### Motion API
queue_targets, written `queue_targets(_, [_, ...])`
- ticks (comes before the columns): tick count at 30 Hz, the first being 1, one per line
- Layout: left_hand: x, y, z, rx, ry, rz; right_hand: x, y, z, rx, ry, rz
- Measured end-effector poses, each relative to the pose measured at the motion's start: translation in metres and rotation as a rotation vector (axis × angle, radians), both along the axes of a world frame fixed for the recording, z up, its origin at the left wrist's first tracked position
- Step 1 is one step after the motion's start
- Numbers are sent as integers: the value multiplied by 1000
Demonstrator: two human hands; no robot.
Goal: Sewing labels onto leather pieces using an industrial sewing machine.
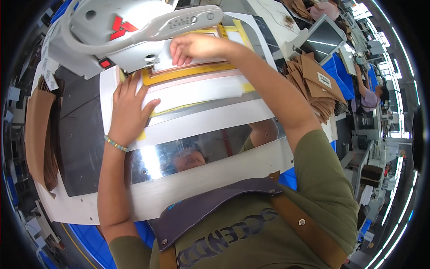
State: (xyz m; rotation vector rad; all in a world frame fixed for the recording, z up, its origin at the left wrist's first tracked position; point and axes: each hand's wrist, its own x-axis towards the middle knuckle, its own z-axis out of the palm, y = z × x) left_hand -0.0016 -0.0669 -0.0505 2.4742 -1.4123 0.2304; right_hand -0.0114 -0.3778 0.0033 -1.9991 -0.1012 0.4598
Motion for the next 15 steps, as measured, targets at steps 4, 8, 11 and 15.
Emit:
queue_targets(4, [0,3,3,74,9,9,1,48,-8,98,26,-115])
queue_targets(8, [3,15,4,49,49,-16,-4,65,-3,147,-46,-172])
queue_targets(11, [11,48,29,43,215,-43,-20,38,-15,157,-301,-181])
queue_targets(15, [51,122,56,-70,36,229,-70,-6,-19,90,-373,-299])
